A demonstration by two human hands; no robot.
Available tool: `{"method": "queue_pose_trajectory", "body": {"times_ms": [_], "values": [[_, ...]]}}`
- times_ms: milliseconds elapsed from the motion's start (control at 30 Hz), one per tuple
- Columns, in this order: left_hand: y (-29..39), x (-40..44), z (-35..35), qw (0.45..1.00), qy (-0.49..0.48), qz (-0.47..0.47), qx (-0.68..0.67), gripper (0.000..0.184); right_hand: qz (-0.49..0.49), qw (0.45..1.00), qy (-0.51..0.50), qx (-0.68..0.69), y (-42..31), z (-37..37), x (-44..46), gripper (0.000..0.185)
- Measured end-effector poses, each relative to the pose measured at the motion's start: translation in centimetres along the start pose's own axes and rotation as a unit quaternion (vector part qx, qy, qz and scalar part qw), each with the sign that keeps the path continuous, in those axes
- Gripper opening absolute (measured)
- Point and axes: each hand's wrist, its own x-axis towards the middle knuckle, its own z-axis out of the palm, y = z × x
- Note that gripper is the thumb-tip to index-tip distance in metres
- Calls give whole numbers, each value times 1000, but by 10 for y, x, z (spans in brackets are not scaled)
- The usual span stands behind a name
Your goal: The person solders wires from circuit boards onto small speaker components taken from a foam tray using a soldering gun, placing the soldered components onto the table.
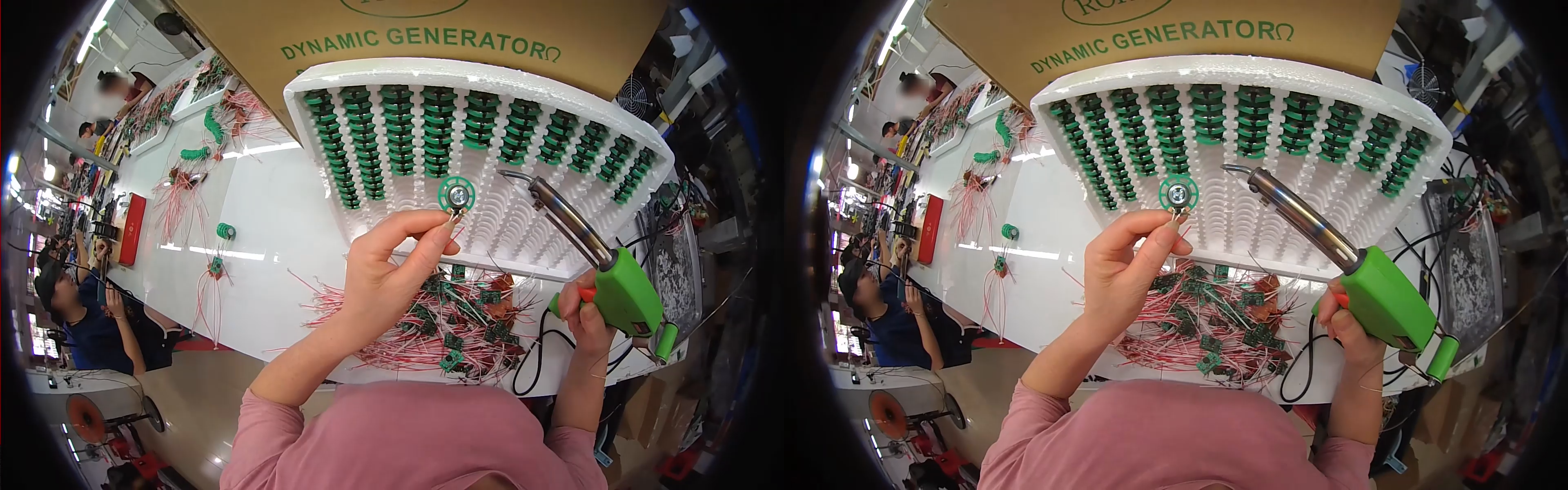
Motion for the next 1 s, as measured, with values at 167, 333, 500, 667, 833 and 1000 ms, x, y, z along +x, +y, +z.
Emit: {"method": "queue_pose_trajectory", "body": {"times_ms": [167,333,500,667,833,1000], "values": [[3,-4,-2,1000,10,20,18,15,-15,1000,-11,10,-1,2,0,41],[3,-9,-3,998,15,42,45,14,-32,999,-26,16,-1,2,-1,40],[9,-12,-5,999,13,32,14,13,-13,1000,-25,-1,-6,4,-3,41],[43,-34,-64,955,19,-106,-277,18,-39,997,-48,55,12,-11,-2,40],[97,-76,-165,962,146,-62,-222,18,-47,994,-29,92,9,-15,0,39],[50,-79,-228,940,243,-205,122,21,-61,995,-15,82,7,-15,0,40]]}}
